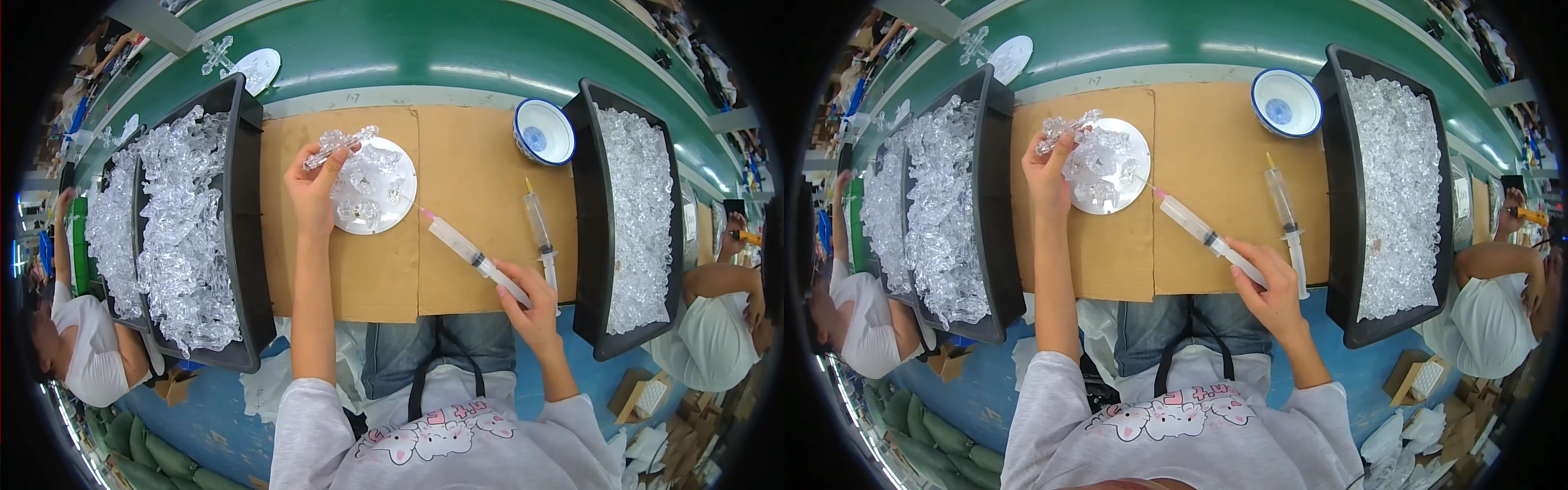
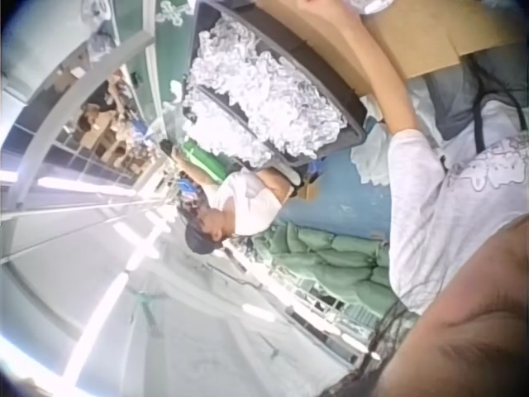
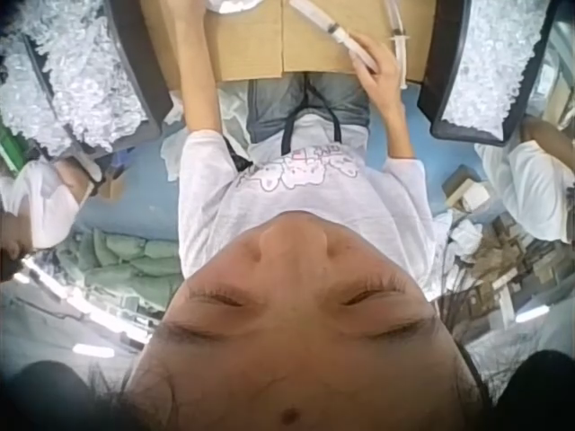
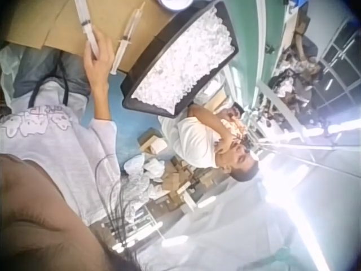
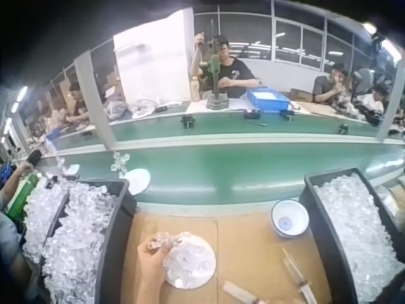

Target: Apply adhesive to decorative plastic crystals and attach them to a circular lighting base.

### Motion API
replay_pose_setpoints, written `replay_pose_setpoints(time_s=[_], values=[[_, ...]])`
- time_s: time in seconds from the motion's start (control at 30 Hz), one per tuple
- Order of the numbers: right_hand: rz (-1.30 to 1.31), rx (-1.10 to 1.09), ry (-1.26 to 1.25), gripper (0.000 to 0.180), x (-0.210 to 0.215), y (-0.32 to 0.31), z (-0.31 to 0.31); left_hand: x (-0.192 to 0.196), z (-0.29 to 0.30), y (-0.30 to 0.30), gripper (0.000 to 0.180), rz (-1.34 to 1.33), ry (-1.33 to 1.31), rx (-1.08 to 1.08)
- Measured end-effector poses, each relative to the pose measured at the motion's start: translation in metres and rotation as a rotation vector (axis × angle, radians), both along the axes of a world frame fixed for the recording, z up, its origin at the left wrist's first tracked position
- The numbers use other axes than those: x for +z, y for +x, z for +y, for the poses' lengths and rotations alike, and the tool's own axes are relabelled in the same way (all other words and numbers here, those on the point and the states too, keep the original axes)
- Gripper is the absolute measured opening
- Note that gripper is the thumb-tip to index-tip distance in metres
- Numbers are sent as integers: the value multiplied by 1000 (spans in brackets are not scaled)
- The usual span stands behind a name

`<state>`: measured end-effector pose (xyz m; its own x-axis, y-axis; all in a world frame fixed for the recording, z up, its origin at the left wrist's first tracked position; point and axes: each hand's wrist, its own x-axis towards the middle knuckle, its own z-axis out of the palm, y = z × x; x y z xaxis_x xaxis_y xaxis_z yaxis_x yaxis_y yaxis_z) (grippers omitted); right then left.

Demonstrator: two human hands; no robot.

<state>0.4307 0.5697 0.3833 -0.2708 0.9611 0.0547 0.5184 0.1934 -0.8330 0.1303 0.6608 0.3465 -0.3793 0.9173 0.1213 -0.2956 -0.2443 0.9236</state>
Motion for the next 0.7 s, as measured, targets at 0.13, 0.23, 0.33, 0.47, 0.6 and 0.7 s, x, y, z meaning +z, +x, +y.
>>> replay_pose_setpoints(time_s=[0.13, 0.23, 0.33, 0.47, 0.6, 0.7], values=[[-8, 7, -1, 31, 0, 0, 2, 0, 1, 1, 11, -34, 17, -20], [-28, 5, -3, 31, 5, -2, 3, -1, 2, 0, 12, -42, 20, -18], [-58, 8, 10, 32, 15, -4, 4, -1, 1, -1, 12, -48, 37, -22], [-94, 22, 25, 32, 15, -4, 7, -4, 3, -3, 12, -60, 43, -16], [-100, 18, 40, 32, 18, -4, 7, -2, 2, -1, 11, -49, 43, -28], [-108, 21, 35, 33, 23, -5, 6, -4, 2, -3, 12, -39, 23, -15]])
